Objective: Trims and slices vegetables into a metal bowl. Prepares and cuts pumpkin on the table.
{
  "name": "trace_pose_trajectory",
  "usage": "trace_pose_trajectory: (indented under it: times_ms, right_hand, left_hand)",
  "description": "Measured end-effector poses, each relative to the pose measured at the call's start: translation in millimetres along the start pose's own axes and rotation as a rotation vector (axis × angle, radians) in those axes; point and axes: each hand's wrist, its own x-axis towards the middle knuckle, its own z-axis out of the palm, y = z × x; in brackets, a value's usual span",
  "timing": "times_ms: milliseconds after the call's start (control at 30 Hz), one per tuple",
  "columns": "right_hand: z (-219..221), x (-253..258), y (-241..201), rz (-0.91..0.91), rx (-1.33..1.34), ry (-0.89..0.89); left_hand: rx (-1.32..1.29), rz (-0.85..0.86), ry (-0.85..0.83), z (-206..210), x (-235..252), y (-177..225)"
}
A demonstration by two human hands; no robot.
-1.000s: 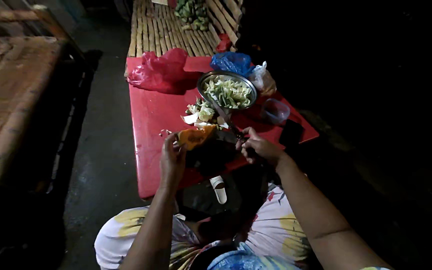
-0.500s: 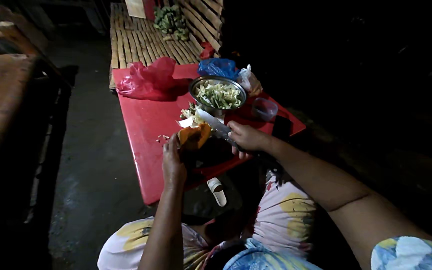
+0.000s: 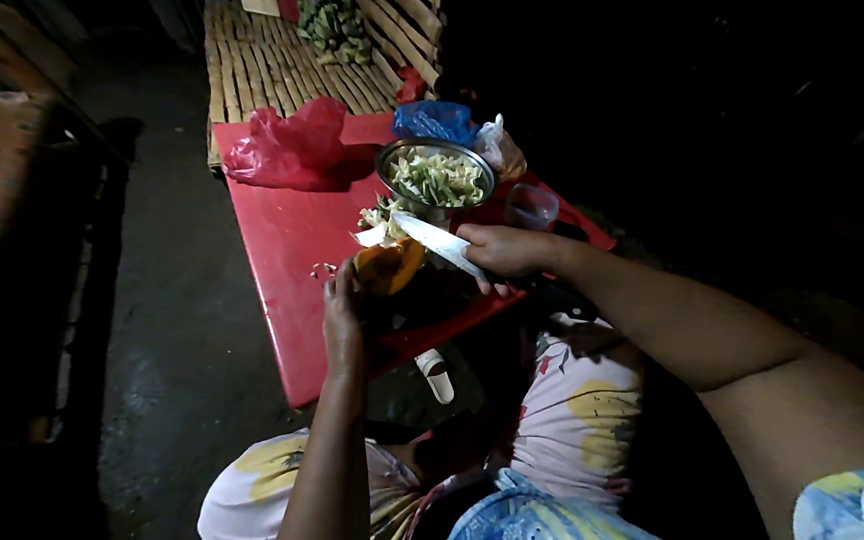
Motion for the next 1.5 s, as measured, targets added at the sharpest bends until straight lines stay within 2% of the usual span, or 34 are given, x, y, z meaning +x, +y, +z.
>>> trace_pose_trajectory:
  times_ms: [300,967,1167,1500]
  right_hand:
    - [3,-1,-4,0.011,-0.152,0.016]
    - [8,3,-1,0.048,-0.057,-0.056]
    - [-4,-5,-6,0.053,-0.08,-0.103]
    - [-21,8,-22,0.097,-0.111,-0.167]
  left_hand:
    - [0.039,0.01,0.0,-2,1,7]
    - [0.004,0.023,0.002,3,5,-3]
    - [0.049,0.005,-0.03,-3,8,0]
    - [0.018,0.062,-0.057,-7,8,4]
